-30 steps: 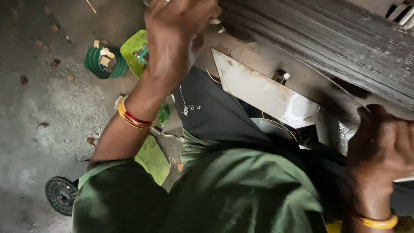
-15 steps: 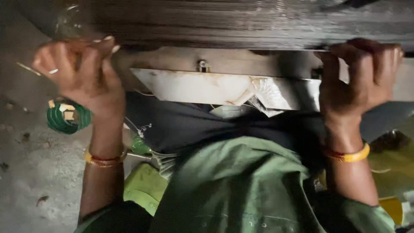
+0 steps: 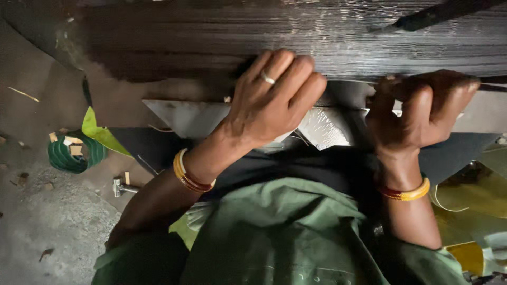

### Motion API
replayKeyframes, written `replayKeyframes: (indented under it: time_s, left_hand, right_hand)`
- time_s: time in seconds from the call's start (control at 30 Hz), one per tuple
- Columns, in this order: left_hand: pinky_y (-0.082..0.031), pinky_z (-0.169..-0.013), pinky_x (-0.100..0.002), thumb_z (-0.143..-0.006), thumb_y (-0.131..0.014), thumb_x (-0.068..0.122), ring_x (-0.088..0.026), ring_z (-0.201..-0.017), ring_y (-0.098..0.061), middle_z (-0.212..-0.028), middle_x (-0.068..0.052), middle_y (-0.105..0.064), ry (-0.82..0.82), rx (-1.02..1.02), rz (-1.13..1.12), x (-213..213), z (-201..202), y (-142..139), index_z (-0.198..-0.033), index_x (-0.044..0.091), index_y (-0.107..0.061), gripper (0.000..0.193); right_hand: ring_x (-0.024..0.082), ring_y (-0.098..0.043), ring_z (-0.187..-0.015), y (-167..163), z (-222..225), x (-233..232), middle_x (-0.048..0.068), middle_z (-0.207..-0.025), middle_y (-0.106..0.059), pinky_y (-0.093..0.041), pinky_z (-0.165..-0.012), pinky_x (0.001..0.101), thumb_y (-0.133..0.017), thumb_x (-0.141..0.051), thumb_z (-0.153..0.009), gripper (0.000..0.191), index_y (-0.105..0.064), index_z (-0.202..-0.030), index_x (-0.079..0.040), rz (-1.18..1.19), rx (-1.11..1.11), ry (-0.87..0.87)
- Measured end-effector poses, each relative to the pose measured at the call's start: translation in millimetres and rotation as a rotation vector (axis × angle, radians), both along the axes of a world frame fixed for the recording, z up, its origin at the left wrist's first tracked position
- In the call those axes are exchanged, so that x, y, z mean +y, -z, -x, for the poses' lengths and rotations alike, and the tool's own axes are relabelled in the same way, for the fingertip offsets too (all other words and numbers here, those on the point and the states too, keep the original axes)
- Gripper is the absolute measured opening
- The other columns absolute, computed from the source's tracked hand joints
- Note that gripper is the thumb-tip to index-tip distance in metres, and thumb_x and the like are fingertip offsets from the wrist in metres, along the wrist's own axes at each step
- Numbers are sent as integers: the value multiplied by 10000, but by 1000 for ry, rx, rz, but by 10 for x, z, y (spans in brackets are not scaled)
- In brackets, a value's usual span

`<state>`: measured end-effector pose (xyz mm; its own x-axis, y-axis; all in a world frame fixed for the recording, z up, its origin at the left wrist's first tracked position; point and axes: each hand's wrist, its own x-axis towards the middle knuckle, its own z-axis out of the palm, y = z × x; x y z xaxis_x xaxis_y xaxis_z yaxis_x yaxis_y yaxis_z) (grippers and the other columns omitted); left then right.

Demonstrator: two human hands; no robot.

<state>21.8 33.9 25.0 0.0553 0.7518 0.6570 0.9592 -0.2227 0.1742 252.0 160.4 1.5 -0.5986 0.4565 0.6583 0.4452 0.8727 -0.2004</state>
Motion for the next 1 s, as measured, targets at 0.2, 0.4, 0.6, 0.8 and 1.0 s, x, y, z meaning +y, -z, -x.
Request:
replayKeyframes:
  time_s: [0.2, 0.4, 0.6, 0.8, 1.0]
  left_hand:
    - [-508, -824, -350, -992, -636, 25, -219, -939, -528, -1010, -63, -499, 4, 0, -16, -25, 13, -32, -962, 72, -557, 97]
    - [-521, -844, -366, -956, -638, 29, -247, -987, -553, -1070, -81, -545, 7, -16, -20, -28, 38, -11, -966, 58, -559, 85]
    - [-531, -841, -380, -939, -651, 37, -258, -981, -562, -1047, -94, -548, 2, 11, -70, -25, 18, -77, -970, 48, -565, 93]
    - [-536, -859, -379, -944, -664, 59, -274, -1003, -563, -1053, -95, -543, -22, 63, -74, 45, 26, 56, -991, 55, -564, 111]
    - [-496, -1027, -413, -991, -696, 206, -264, -1211, -561, -1244, -94, -567, 21, 324, 189, -87, 299, -238, -1205, 61, -602, 275]
  right_hand:
    - [400, -494, -1002, -61, 22, -40, 194, -1034, -489, -405, -876, 480, -772, -12, -1007, 210, -565, -970, -18, 64, -29, -6]
    - [377, -493, -1041, -164, 145, -66, 187, -1093, -502, -423, -915, 466, -767, 44, -955, 210, -558, -963, 18, 61, 67, -30]
    - [370, -498, -934, -152, 141, -18, 164, -965, -510, -411, -811, 474, -851, 89, -918, 282, -578, -896, 19, -7, 113, -116]
    - [337, -494, -1051, -114, 187, 73, 145, -1092, -497, -425, -899, 423, -755, 35, -887, 205, -576, -975, -9, 46, 80, -116]
    - [348, -474, -1090, -199, -157, 280, 167, -1191, -495, -393, -942, 509, -801, -209, -947, 390, -601, -1234, -38, 16, -202, -166]
